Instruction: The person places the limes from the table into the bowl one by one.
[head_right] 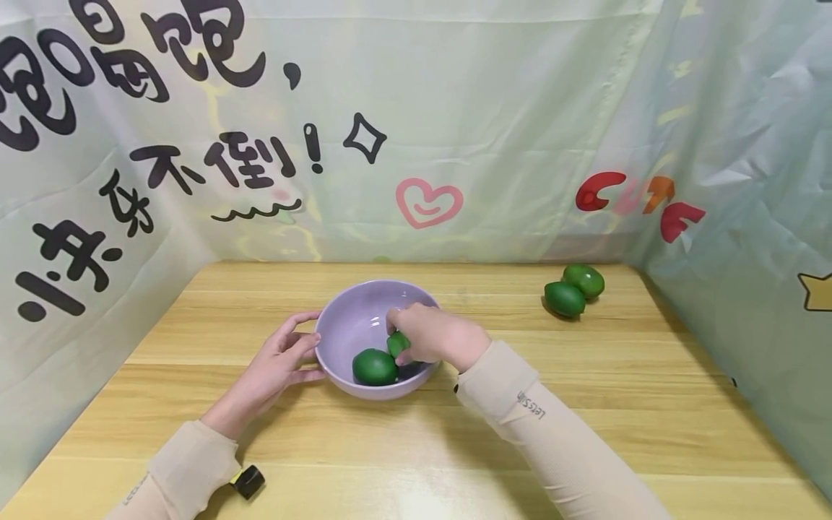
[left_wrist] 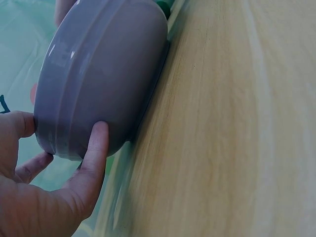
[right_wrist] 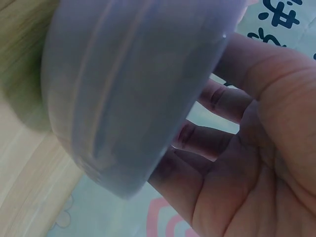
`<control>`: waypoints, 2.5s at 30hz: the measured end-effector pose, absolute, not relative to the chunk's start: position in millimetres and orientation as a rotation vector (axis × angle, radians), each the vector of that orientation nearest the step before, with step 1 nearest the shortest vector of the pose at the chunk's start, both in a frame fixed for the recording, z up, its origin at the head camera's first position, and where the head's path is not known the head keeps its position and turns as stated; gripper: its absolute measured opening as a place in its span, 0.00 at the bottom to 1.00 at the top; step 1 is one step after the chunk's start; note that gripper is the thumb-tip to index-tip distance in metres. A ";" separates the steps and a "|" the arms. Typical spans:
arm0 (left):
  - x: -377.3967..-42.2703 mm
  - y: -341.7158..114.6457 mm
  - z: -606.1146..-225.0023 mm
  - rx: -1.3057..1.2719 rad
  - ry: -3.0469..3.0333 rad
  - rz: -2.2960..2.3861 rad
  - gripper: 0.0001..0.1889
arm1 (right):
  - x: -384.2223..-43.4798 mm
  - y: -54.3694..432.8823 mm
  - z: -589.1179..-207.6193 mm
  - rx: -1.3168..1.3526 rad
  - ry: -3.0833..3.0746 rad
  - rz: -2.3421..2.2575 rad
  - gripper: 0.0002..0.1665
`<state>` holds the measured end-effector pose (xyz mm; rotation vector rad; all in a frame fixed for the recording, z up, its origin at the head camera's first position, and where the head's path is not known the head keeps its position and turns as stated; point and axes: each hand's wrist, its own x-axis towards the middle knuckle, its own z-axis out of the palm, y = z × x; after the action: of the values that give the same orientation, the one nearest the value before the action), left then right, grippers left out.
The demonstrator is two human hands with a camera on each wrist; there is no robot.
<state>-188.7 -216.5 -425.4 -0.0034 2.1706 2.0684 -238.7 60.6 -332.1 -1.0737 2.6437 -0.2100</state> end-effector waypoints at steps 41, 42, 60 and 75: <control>-188.1 -217.0 -424.1 -0.011 2.185 2.053 0.26 | -234.9 52.9 -342.2 -1.001 2.618 -0.180 0.20; -188.1 -217.0 -424.1 -0.011 2.186 2.052 0.26 | -234.8 52.9 -342.4 -0.993 2.615 -0.185 0.20; -187.5 -217.2 -424.1 0.000 2.186 2.050 0.26 | -234.6 52.3 -342.9 -0.964 2.609 -0.189 0.21; -187.3 -216.7 -423.9 -0.005 2.180 2.050 0.26 | -234.2 53.2 -339.7 -0.949 2.606 -0.220 0.23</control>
<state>-187.3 -216.7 -423.9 -0.0049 2.1795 2.0501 -234.2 53.2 -339.7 -0.9487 2.6060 -0.2201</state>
